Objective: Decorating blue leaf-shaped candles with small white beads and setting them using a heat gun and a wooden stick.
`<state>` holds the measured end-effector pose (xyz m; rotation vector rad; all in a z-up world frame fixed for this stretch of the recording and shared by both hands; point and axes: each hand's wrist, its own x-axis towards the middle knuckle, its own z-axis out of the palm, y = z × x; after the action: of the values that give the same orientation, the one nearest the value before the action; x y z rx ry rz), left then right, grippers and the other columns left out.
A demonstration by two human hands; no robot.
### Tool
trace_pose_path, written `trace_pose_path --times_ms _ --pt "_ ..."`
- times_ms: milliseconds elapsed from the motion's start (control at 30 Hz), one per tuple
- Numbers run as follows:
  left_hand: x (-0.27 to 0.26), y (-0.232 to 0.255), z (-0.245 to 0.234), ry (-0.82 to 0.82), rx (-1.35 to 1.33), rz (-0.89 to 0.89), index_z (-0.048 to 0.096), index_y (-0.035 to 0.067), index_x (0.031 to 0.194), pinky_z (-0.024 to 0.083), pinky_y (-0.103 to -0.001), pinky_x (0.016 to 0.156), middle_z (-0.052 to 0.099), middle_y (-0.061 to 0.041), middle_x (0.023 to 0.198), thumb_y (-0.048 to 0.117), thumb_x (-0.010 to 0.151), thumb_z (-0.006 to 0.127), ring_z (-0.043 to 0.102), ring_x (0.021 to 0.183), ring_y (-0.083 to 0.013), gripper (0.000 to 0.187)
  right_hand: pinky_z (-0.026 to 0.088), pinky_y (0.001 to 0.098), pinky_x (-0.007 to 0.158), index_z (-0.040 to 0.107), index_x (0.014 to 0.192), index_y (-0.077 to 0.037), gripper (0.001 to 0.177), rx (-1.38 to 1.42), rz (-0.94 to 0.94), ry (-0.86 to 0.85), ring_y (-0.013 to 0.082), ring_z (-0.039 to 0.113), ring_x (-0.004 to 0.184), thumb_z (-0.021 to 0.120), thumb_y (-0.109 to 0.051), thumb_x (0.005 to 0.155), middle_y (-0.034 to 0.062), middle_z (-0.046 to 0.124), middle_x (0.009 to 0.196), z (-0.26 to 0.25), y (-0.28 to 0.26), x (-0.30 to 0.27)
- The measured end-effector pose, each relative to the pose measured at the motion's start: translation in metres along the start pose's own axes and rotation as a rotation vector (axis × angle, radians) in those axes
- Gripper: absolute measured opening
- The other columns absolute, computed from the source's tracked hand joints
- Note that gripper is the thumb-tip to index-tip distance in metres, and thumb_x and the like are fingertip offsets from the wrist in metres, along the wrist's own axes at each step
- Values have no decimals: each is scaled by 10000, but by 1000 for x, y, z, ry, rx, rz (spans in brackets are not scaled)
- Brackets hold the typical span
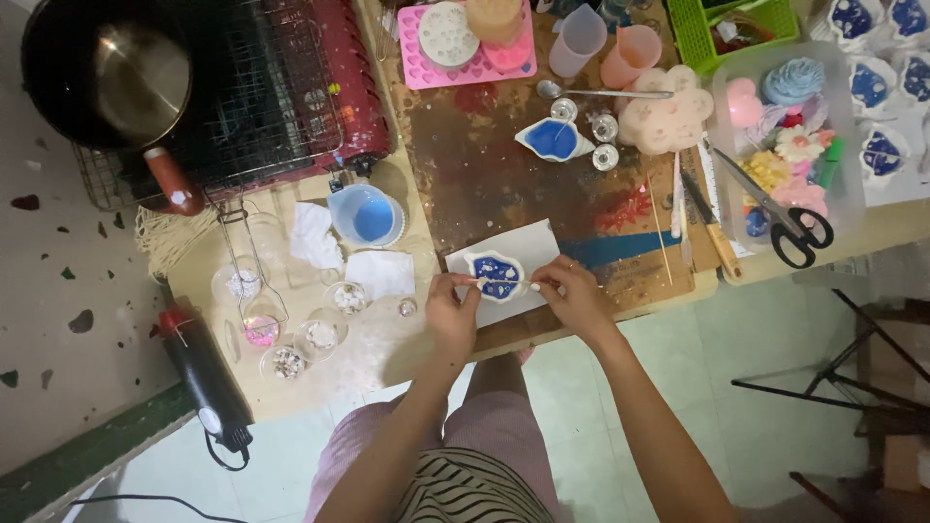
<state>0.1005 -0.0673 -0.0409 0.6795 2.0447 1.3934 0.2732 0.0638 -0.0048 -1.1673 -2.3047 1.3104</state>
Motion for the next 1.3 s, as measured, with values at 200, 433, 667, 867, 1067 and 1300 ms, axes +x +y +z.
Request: trace_pose_path --times_ms 200,433,667,867,1067,1300 --pt "-10 11 7 115 22 -40 753 62 900 474 -300 636 667 -55 914 58 810 770 573 679 -163 92 524 331 699 698 976 -54 100 39 61 63 217 678 838 706 -39 877 68 668 931 2 -5 -7" --pt "-21 32 -2 41 40 38 730 34 938 493 -301 663 629 -70 1034 29 852 714 624 816 -176 87 520 366 722 700 1011 -70 96 -140 139 13 259 663 878 674 -99 923 69 657 991 -12 -38 -4" --pt "-26 37 -3 -14 -12 -56 700 27 988 507 -300 635 582 -73 1084 42 878 669 614 884 -179 115 527 403 785 684 1019 -80 110 -205 -36 26 295 654 930 673 -110 914 81 640 991 -6 -18 -6" --pt "-29 24 5 44 47 -2 719 18 969 501 -326 749 574 -87 1054 39 867 692 583 859 -206 107 520 407 760 673 998 -81 75 -213 -6 50 305 646 918 670 -108 928 89 631 989 -6 -27 -8" --pt "-33 8 16 75 -96 -73 714 0 950 494 -315 746 574 -92 1058 33 879 697 561 845 -186 81 529 425 750 684 1008 -105 94 -289 -16 73 318 655 910 686 -144 923 91 629 990 -2 -22 -9" --pt "-34 11 18 103 -92 -121 719 -4 939 498 -311 729 595 -89 1047 26 867 698 567 796 -170 80 538 415 735 677 1001 -115 77 -286 11 101 298 667 881 670 -144 930 70 638 991 -2 -26 -9"
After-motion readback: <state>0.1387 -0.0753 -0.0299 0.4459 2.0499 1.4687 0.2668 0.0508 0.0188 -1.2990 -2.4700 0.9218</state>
